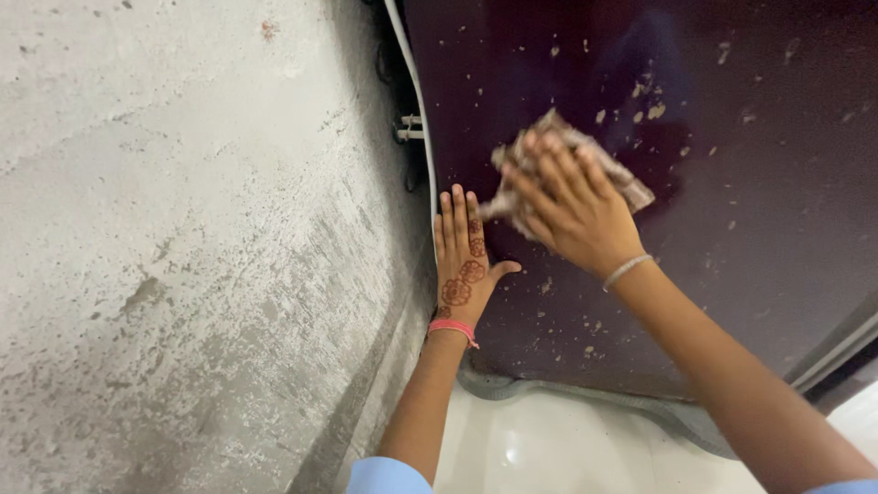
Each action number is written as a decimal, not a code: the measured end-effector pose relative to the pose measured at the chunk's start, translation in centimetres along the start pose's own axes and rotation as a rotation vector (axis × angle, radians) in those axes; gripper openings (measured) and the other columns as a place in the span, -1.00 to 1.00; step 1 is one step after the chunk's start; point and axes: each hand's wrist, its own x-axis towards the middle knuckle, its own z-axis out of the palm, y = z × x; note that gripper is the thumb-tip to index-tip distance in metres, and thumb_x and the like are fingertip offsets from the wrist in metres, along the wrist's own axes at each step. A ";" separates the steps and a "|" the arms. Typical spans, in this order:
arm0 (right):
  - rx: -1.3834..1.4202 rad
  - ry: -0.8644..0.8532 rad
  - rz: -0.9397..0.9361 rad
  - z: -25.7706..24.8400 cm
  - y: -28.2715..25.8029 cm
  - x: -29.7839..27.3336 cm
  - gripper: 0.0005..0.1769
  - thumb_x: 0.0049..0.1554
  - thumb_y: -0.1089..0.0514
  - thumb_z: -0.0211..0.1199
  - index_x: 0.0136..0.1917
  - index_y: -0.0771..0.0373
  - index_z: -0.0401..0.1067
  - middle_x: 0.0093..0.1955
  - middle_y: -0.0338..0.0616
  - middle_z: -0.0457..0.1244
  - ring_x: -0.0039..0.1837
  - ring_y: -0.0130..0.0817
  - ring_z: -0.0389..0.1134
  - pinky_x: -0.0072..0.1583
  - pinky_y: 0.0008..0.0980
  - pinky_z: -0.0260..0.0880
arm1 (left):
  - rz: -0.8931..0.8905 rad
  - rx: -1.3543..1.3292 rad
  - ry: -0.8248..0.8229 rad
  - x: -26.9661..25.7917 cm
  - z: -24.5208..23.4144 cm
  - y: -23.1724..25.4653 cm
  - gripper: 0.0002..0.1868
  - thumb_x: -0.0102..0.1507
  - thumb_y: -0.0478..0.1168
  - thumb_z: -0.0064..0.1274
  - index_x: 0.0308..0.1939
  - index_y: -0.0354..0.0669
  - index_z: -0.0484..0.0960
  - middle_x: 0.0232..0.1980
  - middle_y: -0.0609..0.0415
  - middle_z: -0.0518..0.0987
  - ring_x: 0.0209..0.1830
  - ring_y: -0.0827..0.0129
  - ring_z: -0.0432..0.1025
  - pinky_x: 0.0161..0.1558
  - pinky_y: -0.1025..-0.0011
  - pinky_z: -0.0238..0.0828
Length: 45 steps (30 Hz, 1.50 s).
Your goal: The person wipes a dark-colored vertical surface with a cloth. They use their right hand to scrub the surface while their left hand rests on it for support. The person repeatedly wipes the same area throughout the clip.
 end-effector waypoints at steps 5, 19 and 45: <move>0.061 -0.018 -0.117 -0.3 1.0 -1.1 -0.22 0.28 -0.39 -0.30 0.68 -0.21 -0.26 0.72 -0.13 -0.27 0.68 -0.26 -0.32 0.58 -0.13 -0.51 | -0.040 0.085 -0.105 -0.4 0.6 -0.2 0.37 -0.04 0.48 -0.17 0.56 -0.35 -0.30 0.66 -0.21 -0.29 0.67 0.02 -0.40 0.62 0.06 -0.34; 0.034 0.033 -0.271 -0.3 -6.0 1.7 -0.16 0.20 -0.28 -0.16 0.65 0.03 -0.13 0.70 -0.10 -0.32 0.66 -0.18 -0.37 0.55 -0.06 -0.46 | -0.083 -0.062 0.088 -4.0 1.2 0.5 0.34 0.09 0.13 0.31 0.59 -0.23 -0.38 0.66 -0.21 -0.24 0.69 -0.04 -0.28 0.63 0.02 -0.26; -0.061 -0.087 0.087 0.2 15.4 -10.3 -0.23 0.23 -0.41 -0.24 0.63 -0.17 -0.06 0.70 -0.24 -0.21 0.68 -0.34 -0.30 0.61 -0.17 -0.41 | 0.468 0.131 -0.196 9.9 -4.2 16.5 0.05 0.30 0.39 -0.20 0.61 -0.03 -0.34 0.69 0.09 -0.30 0.70 0.28 -0.39 0.66 0.24 -0.46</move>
